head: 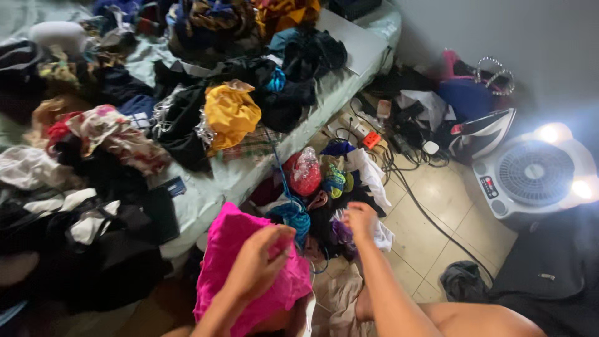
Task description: The person sorts through a pile of clothes on a bed by hand, picking up individual items like underwear and socks and placing them into a white shopping bag.
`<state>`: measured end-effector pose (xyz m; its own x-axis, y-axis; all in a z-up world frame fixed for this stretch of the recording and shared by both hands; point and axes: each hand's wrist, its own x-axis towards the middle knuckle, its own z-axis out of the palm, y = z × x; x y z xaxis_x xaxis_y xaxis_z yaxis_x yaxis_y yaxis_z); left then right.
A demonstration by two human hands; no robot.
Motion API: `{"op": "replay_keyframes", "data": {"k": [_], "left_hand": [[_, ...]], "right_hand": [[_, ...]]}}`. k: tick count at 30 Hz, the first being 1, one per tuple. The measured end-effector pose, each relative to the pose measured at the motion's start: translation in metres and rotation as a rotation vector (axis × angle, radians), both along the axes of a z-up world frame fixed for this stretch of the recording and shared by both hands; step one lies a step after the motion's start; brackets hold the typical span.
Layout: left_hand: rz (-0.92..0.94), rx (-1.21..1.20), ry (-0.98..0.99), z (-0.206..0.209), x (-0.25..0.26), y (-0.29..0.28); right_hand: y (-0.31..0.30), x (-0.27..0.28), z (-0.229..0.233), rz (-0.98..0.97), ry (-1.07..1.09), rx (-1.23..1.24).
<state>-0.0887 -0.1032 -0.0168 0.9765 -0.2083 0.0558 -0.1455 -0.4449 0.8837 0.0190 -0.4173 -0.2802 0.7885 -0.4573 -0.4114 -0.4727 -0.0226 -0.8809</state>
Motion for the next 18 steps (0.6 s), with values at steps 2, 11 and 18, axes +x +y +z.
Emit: {"op": "replay_keyframes", "data": {"k": [2,11,18], "left_hand": [[0.011,-0.14,0.265,-0.014,0.001,-0.014],[0.159,-0.461,0.471,-0.063,0.031,-0.021],[0.231,-0.63,0.557,-0.104,0.027,-0.02]], "right_hand": [[-0.02,-0.007,-0.042,-0.03,0.082,-0.014],[0.067,-0.007,-0.137,0.435,0.143,-0.392],[0.068,0.037,-0.156,0.429,0.045,-0.767]]}}
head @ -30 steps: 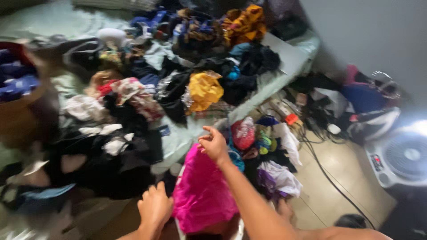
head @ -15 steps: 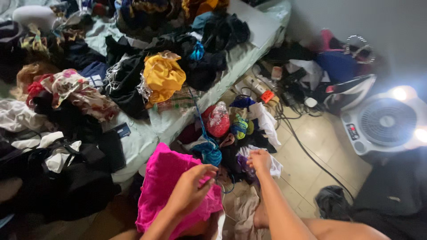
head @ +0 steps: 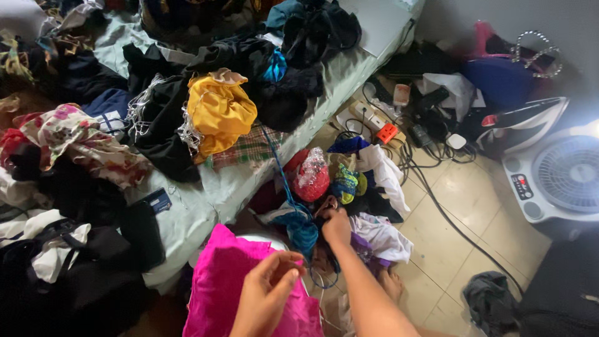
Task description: The person sorts through a pile of clothes on a bed by hand, picking up individual items like underwear and socks and placing them into a white shopping bag.
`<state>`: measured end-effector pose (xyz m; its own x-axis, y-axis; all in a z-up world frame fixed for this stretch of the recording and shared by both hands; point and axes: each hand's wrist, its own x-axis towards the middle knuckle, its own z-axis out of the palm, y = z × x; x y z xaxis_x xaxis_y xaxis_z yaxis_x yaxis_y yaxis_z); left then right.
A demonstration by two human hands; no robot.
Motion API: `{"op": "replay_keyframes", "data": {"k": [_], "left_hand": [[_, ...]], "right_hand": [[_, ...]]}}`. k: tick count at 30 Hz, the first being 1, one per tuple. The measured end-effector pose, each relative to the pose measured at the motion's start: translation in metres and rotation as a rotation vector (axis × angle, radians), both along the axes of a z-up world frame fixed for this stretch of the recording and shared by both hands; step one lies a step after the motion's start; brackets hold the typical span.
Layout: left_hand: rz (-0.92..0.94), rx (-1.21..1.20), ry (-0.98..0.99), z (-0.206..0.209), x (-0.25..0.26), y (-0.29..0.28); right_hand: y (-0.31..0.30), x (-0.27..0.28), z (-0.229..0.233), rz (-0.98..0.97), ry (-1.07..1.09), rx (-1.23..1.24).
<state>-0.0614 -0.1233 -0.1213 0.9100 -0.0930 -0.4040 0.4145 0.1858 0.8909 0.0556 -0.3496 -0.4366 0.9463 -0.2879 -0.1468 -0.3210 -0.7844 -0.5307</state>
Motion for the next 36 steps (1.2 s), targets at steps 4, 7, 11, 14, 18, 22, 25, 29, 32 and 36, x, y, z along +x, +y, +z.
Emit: {"op": "replay_keyframes", "data": {"k": [4,7,11,14,18,22,25,29,32,36], "left_hand": [[-0.026,0.011,0.052,-0.016,-0.004,-0.004],[-0.049,0.068,0.051,-0.017,-0.003,-0.005],[-0.029,0.057,0.086,-0.011,0.002,-0.006],[-0.031,0.081,0.025,-0.006,0.0,-0.008],[-0.042,0.09,0.007,0.013,-0.003,-0.015],[-0.034,0.265,-0.046,0.042,-0.003,-0.022],[-0.01,0.423,-0.579,0.054,-0.003,-0.022],[-0.056,0.301,-0.83,0.04,0.0,-0.037],[-0.19,0.025,-0.175,0.022,-0.003,-0.041],[-0.025,0.087,-0.019,0.007,0.0,-0.03]], "right_hand": [[-0.024,0.029,-0.017,0.186,-0.143,0.025],[-0.032,0.029,-0.014,0.421,-0.087,0.068],[-0.043,0.022,0.015,-0.197,0.102,0.837],[-0.059,0.005,0.051,-0.421,-0.001,1.164],[-0.07,-0.004,0.134,-0.331,-0.187,1.433],[-0.068,0.001,0.274,0.139,-0.037,1.454],[-0.049,-0.007,0.377,0.826,0.36,1.197],[-0.042,-0.005,0.425,1.063,0.49,1.322],[-0.059,0.01,0.357,0.917,0.346,1.394],[-0.067,0.012,0.161,-0.035,0.058,0.683]]}}
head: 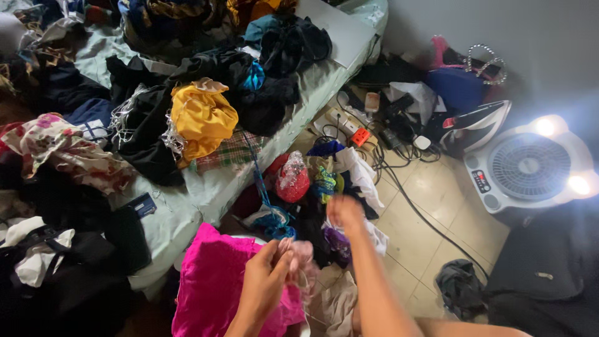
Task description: The person sorts through a pile of clothes on a bed by hand, picking up individual items like underwear and socks and placing them into a white shopping bag.
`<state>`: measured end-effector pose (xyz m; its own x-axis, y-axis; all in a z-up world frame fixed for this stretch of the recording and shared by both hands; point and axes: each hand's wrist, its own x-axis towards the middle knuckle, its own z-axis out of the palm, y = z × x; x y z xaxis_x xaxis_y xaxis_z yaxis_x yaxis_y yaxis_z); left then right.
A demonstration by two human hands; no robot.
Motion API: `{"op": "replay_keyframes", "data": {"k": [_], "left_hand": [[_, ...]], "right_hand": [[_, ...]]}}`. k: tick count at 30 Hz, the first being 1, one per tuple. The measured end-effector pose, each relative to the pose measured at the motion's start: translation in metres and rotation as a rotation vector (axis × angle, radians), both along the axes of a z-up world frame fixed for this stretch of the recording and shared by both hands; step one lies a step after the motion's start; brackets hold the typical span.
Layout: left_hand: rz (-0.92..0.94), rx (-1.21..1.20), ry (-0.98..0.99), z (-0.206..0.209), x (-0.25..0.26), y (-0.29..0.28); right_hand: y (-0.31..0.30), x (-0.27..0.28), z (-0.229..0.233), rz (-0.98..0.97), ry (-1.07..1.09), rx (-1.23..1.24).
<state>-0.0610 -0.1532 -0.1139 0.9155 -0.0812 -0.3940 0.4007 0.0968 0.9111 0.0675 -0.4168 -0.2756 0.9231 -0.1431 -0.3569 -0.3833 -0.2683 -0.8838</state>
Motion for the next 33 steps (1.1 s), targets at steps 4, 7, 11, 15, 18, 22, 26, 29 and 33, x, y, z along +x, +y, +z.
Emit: {"op": "replay_keyframes", "data": {"k": [4,7,11,15,18,22,26,29,33], "left_hand": [[-0.024,0.194,0.074,0.016,0.002,0.004],[-0.163,0.505,0.003,0.035,0.005,0.006],[-0.096,0.338,-0.032,0.047,0.007,0.006],[-0.091,0.406,-0.097,0.054,0.007,0.004],[-0.112,0.422,-0.051,0.061,0.006,0.001],[-0.169,0.425,0.076,0.068,-0.001,-0.002],[-0.144,0.48,-0.154,0.065,-0.004,-0.002],[-0.197,0.498,-0.052,0.059,-0.004,-0.001],[-0.151,0.332,-0.088,0.048,-0.001,-0.002]], "right_hand": [[0.012,-0.074,-0.127,0.36,0.261,-0.47],[0.018,-0.084,-0.135,0.276,0.104,-0.507],[-0.019,-0.038,-0.109,-0.395,-0.048,0.093],[-0.071,0.027,-0.027,-0.472,-0.279,0.382],[-0.076,0.027,0.072,-0.434,-0.275,0.431],[-0.053,-0.004,0.172,0.22,-0.138,0.259],[-0.027,-0.026,0.192,0.899,0.063,0.249],[-0.019,-0.028,0.134,1.013,0.287,0.255],[-0.016,-0.023,0.01,1.032,0.418,-0.242]]}}
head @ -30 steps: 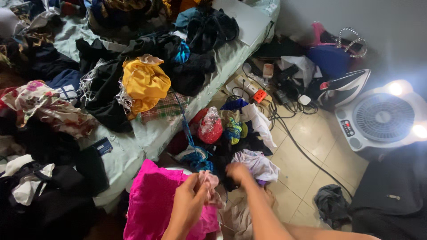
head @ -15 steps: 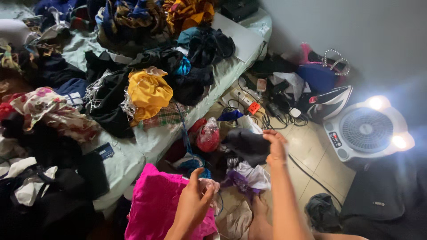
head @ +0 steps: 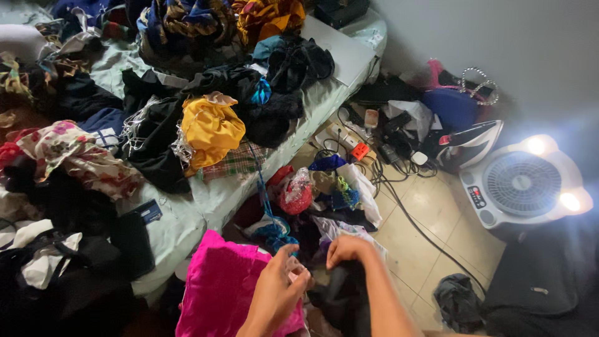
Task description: The person sorts through a pile of clothes on a bed by hand, picking up individual items like underwear and socks and placing them into a white shopping bag.
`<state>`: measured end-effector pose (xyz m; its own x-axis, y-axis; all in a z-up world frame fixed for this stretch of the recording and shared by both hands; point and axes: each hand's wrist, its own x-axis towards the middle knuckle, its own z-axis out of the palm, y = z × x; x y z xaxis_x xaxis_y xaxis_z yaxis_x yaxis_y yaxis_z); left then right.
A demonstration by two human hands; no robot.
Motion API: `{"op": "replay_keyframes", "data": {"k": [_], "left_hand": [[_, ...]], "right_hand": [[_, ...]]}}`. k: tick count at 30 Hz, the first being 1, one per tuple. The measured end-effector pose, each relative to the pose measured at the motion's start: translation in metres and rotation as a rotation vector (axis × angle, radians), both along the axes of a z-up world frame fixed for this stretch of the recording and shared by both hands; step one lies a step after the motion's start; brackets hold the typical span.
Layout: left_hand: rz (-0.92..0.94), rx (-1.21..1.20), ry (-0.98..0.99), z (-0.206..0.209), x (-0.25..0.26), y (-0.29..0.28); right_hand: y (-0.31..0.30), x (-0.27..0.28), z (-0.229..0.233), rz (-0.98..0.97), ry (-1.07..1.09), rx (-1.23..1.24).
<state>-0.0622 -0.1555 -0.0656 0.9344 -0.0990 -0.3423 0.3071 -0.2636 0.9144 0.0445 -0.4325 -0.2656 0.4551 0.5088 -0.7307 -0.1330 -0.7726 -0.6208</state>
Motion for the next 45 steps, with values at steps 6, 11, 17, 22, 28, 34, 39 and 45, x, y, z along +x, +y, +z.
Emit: {"op": "replay_keyframes", "data": {"k": [6,11,17,22,28,34,39,45], "left_hand": [[0.01,-0.429,0.065,-0.056,-0.005,-0.003],[-0.019,-0.77,-0.159,-0.133,-0.026,0.002],[-0.119,-0.735,0.154,-0.193,-0.034,0.013],[0.039,-0.823,0.289,-0.195,-0.043,0.016],[-0.071,-0.669,0.072,-0.166,-0.021,0.01],[-0.095,-0.642,0.023,-0.095,0.003,0.014],[-0.176,-0.104,0.107,-0.013,0.0,0.013],[-0.21,0.415,-0.434,0.055,-0.034,0.007]], "right_hand": [[-0.009,0.025,-0.128,-0.266,-0.329,-0.451],[-0.005,0.086,-0.154,-0.442,-0.679,-0.499],[0.0,0.167,-0.151,-0.293,-0.753,-0.591],[0.002,0.192,-0.185,-0.14,-0.938,-0.47],[0.035,0.063,-0.176,-0.597,-0.578,-0.355],[0.035,-0.005,-0.082,-0.747,-0.78,-0.457],[-0.025,0.059,0.075,-0.765,-1.033,0.367],[-0.023,-0.025,0.356,-0.836,-0.577,0.878]]}}
